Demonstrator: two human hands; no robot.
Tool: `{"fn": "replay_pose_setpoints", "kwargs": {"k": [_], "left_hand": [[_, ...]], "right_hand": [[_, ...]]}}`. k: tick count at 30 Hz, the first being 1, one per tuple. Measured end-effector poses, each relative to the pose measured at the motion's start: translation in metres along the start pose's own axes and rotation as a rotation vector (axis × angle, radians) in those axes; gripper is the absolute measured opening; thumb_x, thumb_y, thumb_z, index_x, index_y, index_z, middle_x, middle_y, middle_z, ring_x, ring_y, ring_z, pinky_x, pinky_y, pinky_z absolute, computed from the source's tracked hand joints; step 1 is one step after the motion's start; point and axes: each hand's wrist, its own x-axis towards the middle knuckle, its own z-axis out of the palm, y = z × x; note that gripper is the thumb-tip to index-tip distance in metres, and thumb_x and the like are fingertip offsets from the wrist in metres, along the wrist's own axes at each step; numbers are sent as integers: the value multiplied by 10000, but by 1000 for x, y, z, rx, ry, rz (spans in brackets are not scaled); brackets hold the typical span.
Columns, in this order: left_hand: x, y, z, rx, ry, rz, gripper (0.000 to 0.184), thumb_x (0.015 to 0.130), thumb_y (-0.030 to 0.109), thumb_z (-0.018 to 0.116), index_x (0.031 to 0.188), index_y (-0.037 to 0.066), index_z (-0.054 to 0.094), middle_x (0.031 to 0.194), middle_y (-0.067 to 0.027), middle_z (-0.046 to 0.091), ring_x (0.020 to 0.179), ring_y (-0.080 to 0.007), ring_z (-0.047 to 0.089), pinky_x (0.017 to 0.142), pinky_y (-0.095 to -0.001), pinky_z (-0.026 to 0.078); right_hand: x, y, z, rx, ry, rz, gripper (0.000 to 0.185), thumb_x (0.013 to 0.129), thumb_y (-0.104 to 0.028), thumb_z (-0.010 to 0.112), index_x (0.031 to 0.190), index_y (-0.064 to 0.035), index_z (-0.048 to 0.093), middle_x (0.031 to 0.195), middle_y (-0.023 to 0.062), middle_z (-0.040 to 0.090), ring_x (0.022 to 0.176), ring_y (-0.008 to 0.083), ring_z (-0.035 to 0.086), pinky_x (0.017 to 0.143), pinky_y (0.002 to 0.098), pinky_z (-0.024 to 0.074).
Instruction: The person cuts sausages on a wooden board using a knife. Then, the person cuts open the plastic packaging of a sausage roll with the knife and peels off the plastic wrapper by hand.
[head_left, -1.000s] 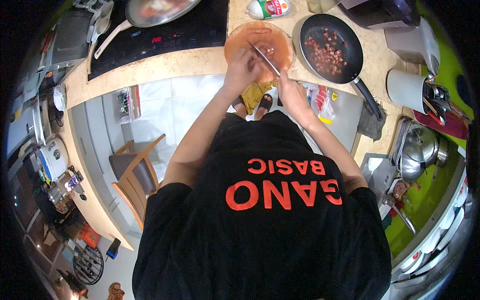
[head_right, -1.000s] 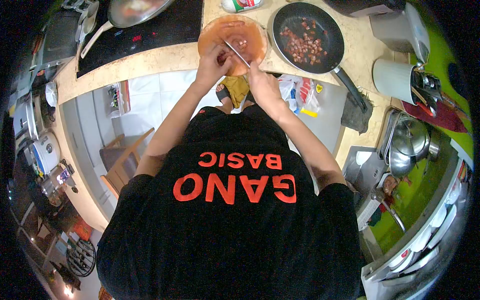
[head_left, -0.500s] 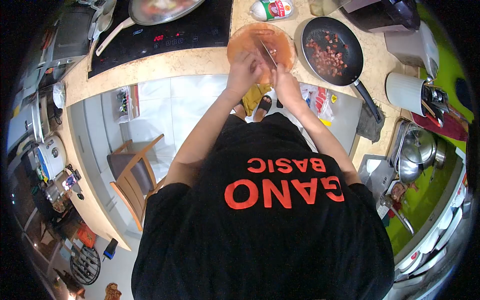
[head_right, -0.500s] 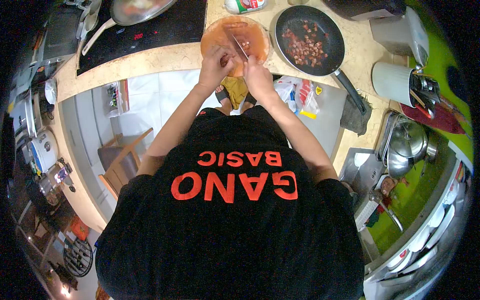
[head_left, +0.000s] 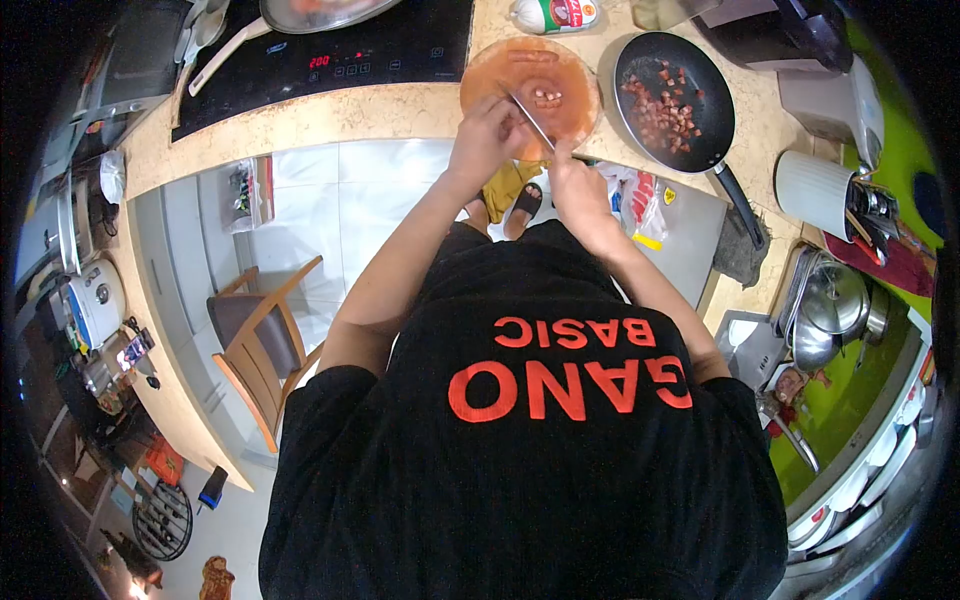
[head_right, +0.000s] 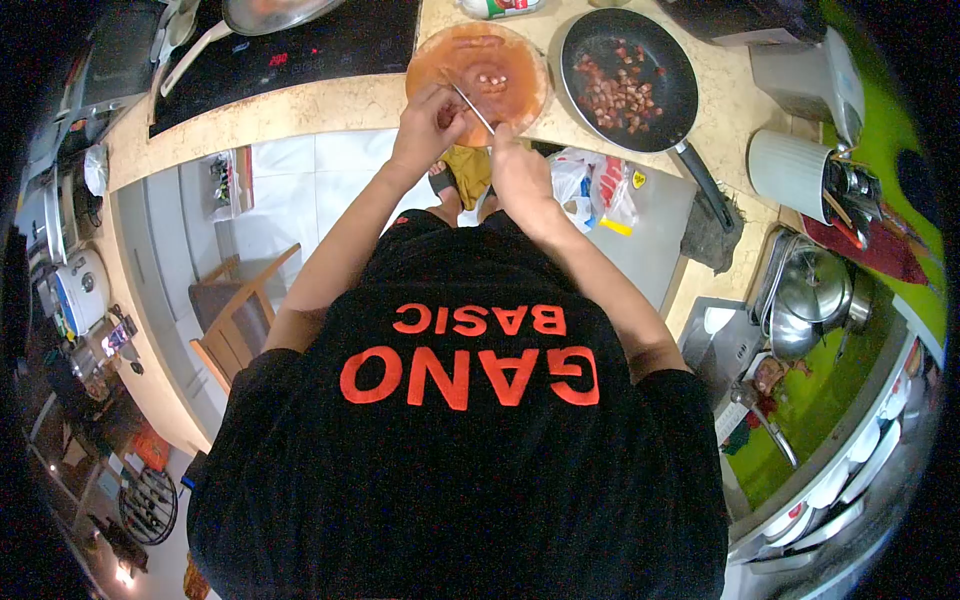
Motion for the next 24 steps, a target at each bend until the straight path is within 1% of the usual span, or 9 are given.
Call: {"fn": "replay_pose_setpoints", "kwargs": {"k": [1, 5, 8, 11, 15, 17, 18, 20, 24], "left_hand": [[1, -1, 0, 23, 7, 19, 162, 732, 105, 709, 812, 32, 589, 823, -133, 575, 799, -330, 590, 698, -410, 492], [-1, -3, 1, 57, -9, 20, 159, 738, 106, 708, 831, 38, 598, 836, -133, 585, 813, -335, 592, 705, -408, 498], [-3, -2, 1, 8, 10, 24, 171, 729, 97, 711, 849, 41, 601, 852, -134, 585, 834, -348, 593, 719, -413, 503], [-9, 5, -2, -38, 92, 12, 167, 728, 77, 703, 857, 44, 603, 870, -136, 584, 853, -350, 595, 728, -412, 508], [-11, -3, -5, -29, 60, -35, 156, 732, 68, 698, 854, 43, 605, 887, -141, 583, 872, -349, 597, 737, -411, 509], [-10, -6, -7, 60, 23, 35, 143, 750, 54, 703, 873, 41, 631, 850, -108, 586, 815, -277, 608, 717, -363, 512], [-10, -6, -7, 60, 23, 32, 143, 750, 54, 703, 873, 41, 631, 850, -108, 586, 815, -277, 608, 717, -363, 512], [-8, -7, -7, 61, 37, 87, 157, 724, 62, 695, 851, 38, 606, 873, -137, 585, 866, -340, 590, 751, -420, 501], [-9, -5, -6, 50, 25, 36, 157, 719, 68, 701, 845, 42, 612, 854, -130, 592, 845, -329, 587, 740, -419, 496]], "right_hand": [[1, 1, 6, -24, -36, 10, 254, 890, -76, 477, 1088, 80, 436, 693, 264, 633, 653, 430, 650, 565, 527, 506], [19, 8, 15, 1, 44, -41, 211, 924, -108, 473, 1051, 60, 456, 698, 271, 626, 660, 443, 640, 573, 529, 500], [22, 17, 10, 229, 70, 14, 229, 972, -212, 446, 973, 16, 468, 696, 261, 627, 692, 469, 629, 635, 561, 491], [14, 6, 4, 222, 47, 61, 222, 972, -212, 441, 960, 8, 463, 703, 264, 629, 689, 458, 633, 619, 558, 488], [5, -9, -14, 151, 2, 48, 189, 952, -188, 464, 966, 1, 464, 713, 263, 633, 693, 452, 637, 617, 551, 493], [3, -11, -16, 128, -2, -3, 158, 916, -149, 495, 965, -2, 464, 717, 255, 637, 691, 449, 638, 616, 540, 501], [2, -10, -13, 128, -5, -3, 158, 916, -149, 495, 965, -2, 464, 717, 255, 637, 691, 449, 638, 616, 540, 501], [3, -6, -7, 108, 3, -8, 160, 880, -121, 525, 965, 0, 464, 715, 247, 641, 697, 441, 644, 615, 529, 508], [5, -6, -3, 96, -19, -7, 153, 880, -114, 512, 964, 4, 464, 736, 246, 646, 707, 439, 648, 615, 530, 511]]}}
